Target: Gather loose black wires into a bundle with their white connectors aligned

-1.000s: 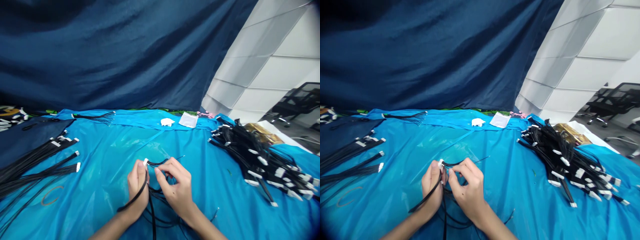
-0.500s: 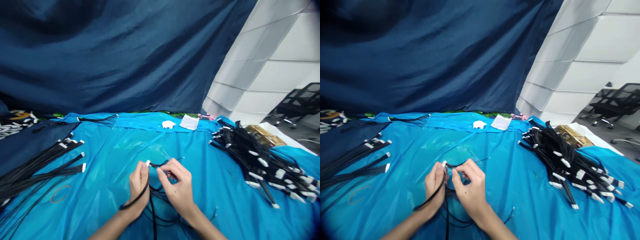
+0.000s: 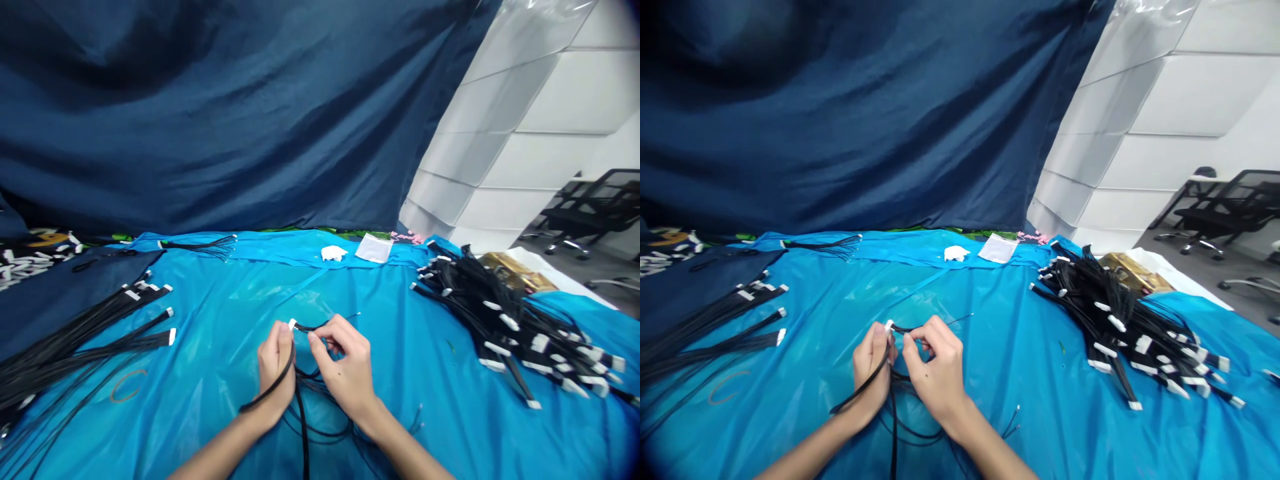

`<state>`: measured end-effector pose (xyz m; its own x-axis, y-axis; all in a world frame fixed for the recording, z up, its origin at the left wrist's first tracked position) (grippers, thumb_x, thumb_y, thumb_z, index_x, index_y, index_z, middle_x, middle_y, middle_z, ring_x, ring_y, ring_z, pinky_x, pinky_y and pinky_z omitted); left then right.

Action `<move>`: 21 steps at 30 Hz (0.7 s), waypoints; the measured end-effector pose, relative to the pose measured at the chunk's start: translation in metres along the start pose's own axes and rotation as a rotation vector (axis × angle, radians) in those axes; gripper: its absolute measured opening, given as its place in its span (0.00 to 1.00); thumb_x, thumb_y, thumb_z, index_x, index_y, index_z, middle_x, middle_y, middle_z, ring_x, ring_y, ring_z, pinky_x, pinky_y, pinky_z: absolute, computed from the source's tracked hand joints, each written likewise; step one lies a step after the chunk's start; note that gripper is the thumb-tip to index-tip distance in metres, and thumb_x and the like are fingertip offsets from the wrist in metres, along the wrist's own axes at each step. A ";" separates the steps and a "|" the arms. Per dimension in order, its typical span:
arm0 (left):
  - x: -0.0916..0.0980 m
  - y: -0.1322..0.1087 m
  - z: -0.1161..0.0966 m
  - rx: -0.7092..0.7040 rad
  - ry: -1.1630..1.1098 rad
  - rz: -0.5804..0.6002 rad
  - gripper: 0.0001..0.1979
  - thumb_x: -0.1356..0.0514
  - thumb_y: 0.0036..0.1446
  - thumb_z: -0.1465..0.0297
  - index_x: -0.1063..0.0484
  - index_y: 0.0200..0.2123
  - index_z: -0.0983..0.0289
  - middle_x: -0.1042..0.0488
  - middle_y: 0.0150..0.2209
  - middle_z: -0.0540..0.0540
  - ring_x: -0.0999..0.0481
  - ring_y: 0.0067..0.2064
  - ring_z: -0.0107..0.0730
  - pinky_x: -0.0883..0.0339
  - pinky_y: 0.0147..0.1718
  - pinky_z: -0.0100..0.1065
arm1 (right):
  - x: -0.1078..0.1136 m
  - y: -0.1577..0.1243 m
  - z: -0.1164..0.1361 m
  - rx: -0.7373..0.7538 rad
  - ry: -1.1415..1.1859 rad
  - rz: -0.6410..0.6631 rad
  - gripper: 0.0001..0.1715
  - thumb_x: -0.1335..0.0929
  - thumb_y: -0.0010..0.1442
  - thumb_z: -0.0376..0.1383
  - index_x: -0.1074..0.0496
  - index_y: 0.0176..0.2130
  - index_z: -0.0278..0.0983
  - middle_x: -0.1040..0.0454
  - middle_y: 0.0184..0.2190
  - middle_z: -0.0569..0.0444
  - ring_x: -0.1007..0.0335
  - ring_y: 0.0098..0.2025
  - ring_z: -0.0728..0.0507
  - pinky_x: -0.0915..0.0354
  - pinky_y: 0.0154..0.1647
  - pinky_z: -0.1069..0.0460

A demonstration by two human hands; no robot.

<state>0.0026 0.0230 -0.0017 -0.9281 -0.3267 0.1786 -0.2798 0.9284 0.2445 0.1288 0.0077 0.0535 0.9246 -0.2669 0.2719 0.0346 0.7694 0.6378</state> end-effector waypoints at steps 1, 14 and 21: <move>0.000 0.000 0.001 -0.001 -0.006 -0.005 0.19 0.56 0.57 0.57 0.45 0.20 0.62 0.43 0.16 0.46 0.43 0.19 0.25 0.49 0.19 0.28 | 0.000 0.000 0.000 0.001 -0.001 0.003 0.09 0.37 0.55 0.31 0.33 0.24 0.35 0.38 0.19 0.58 0.44 0.23 0.52 0.45 0.23 0.56; 0.001 -0.002 0.000 -0.007 0.011 -0.004 0.16 0.55 0.58 0.62 0.44 0.20 0.61 0.43 0.17 0.47 0.43 0.20 0.27 0.48 0.21 0.30 | -0.002 -0.002 -0.001 -0.015 0.012 0.011 0.10 0.37 0.55 0.32 0.34 0.23 0.34 0.40 0.19 0.58 0.45 0.22 0.52 0.46 0.23 0.56; 0.002 0.002 -0.002 -0.061 0.049 0.016 0.17 0.55 0.57 0.60 0.45 0.20 0.61 0.43 0.16 0.46 0.43 0.19 0.25 0.49 0.20 0.29 | -0.002 -0.001 -0.002 -0.028 0.033 0.036 0.10 0.37 0.56 0.32 0.34 0.23 0.34 0.40 0.19 0.58 0.44 0.23 0.51 0.44 0.24 0.56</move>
<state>0.0009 0.0243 0.0015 -0.9188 -0.3213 0.2292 -0.2479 0.9217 0.2983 0.1275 0.0088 0.0508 0.9376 -0.2199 0.2694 0.0115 0.7939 0.6079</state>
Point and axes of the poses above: each hand's wrist, its own y-axis towards the middle knuckle, its own x-axis out of the back of the hand, z = x × y, the point moved 5 cm from there along y, towards the middle knuckle
